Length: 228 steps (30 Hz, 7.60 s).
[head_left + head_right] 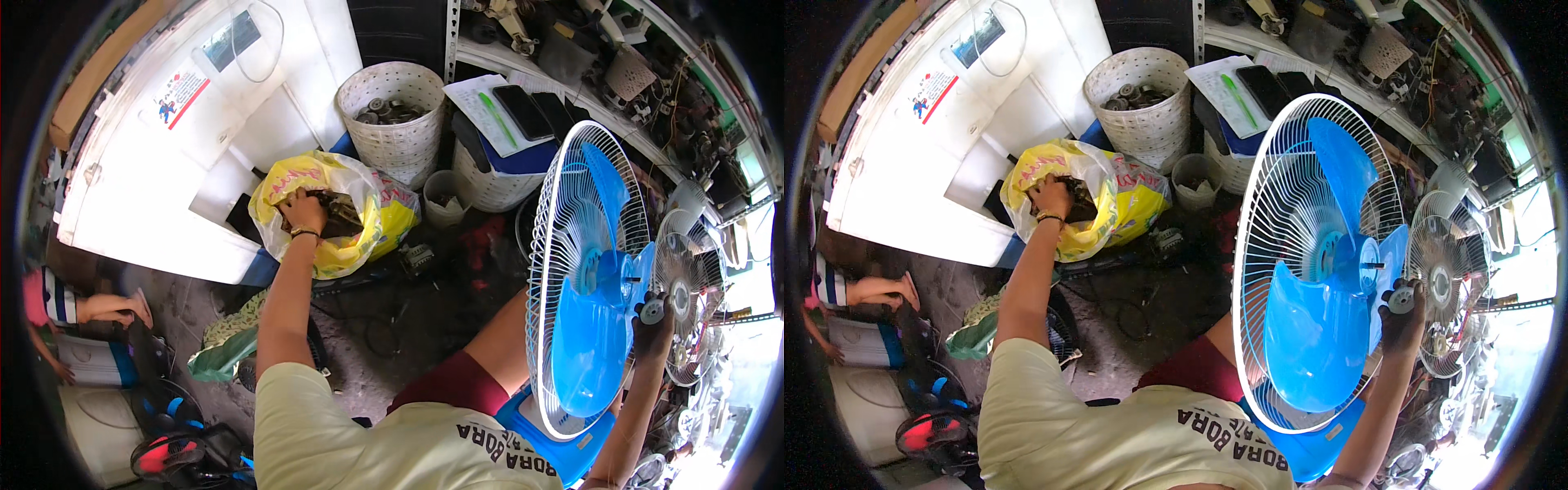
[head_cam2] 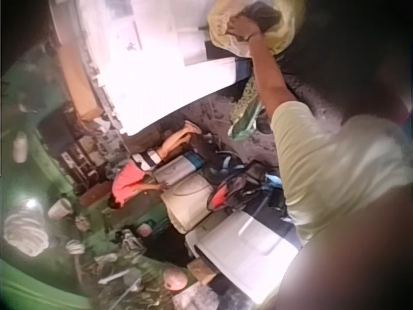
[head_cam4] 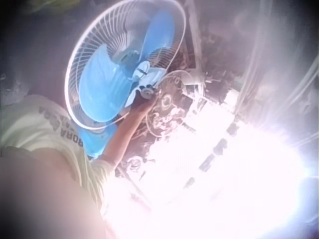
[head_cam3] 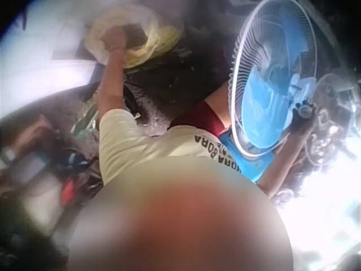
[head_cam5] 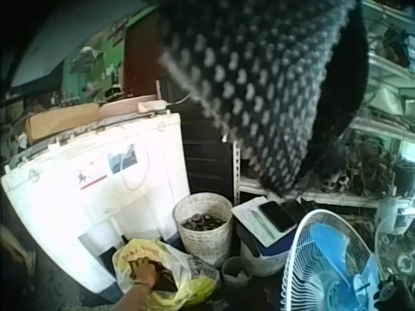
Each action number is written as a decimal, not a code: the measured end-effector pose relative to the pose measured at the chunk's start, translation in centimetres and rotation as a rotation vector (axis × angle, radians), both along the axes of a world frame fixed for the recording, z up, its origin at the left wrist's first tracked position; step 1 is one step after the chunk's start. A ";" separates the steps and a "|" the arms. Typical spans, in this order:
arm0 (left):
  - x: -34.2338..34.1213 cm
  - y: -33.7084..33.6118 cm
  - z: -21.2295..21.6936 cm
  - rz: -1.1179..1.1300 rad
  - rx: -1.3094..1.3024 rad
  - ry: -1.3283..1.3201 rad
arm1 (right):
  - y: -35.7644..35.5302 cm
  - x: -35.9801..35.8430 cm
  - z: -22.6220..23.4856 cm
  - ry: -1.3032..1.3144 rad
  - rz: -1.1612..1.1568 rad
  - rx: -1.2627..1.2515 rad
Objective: The person assembles a table fan by attaching the front grille, installing the blue fan blade onto the motor hub, and securing the rear grille. They then plug in the fan and turn it on to test operation.
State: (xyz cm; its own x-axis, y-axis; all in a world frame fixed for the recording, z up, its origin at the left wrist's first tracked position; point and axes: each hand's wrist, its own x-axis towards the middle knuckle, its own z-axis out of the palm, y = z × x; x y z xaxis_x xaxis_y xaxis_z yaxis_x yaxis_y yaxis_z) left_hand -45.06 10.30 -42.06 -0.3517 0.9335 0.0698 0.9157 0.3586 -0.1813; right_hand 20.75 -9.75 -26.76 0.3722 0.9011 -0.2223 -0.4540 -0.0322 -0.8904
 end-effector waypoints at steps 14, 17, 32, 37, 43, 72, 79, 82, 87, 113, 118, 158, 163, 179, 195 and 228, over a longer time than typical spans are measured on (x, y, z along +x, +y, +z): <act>-3.9 2.6 -4.7 0.106 0.122 0.168 | -1.2 -0.3 3.2 -0.399 0.112 0.122; -1.2 3.4 -3.8 0.077 0.022 0.111 | -0.5 -1.9 5.8 -0.554 0.206 -0.079; 1.3 -3.3 15.0 -0.426 0.550 -0.553 | 3.1 -8.3 10.6 -1.624 0.404 -0.087; 12.0 -5.2 25.7 -0.673 0.707 -0.993 | 0.9 -3.2 15.9 -1.366 0.362 0.020; 32.8 -6.6 32.4 -1.509 0.055 -0.722 | -1.5 3.8 11.1 -0.991 -0.131 0.078; 46.9 -5.1 30.6 -1.383 -0.835 -0.309 | -3.1 3.8 8.2 -0.835 -0.101 0.227; 46.6 -5.7 29.2 -1.482 -0.731 -0.640 | -3.4 3.7 8.0 -0.842 -0.085 0.230; 46.3 -5.4 28.9 -1.499 -0.768 -0.678 | -3.0 3.6 7.4 -0.843 -0.069 0.245; 45.3 -4.3 28.5 -1.472 -0.860 -0.644 | -3.0 3.4 6.9 -0.895 -0.020 0.272; 37.1 1.9 35.8 -1.339 -0.382 -0.100 | 2.5 -5.3 13.2 -1.512 0.479 0.144; 29.4 3.2 37.4 -1.373 -0.131 -0.201 | 2.5 -6.2 12.4 -1.685 0.492 0.148; 35.3 -5.4 30.6 -1.651 -0.264 -0.364 | 4.1 -6.6 4.4 -0.825 -0.093 0.245; 35.4 -5.8 31.0 -1.602 -0.108 -0.422 | 2.2 -8.0 4.6 -1.025 0.264 0.505; 34.9 -6.1 30.9 -1.560 0.109 -0.395 | 1.8 -6.6 8.6 -1.367 0.221 0.328; 35.0 -6.3 31.0 -1.529 0.071 -0.410 | 2.3 -6.5 11.9 -1.491 0.390 0.340; 34.1 -6.3 31.4 -1.615 0.135 -0.432 | 5.4 -8.6 6.2 -1.863 0.087 0.367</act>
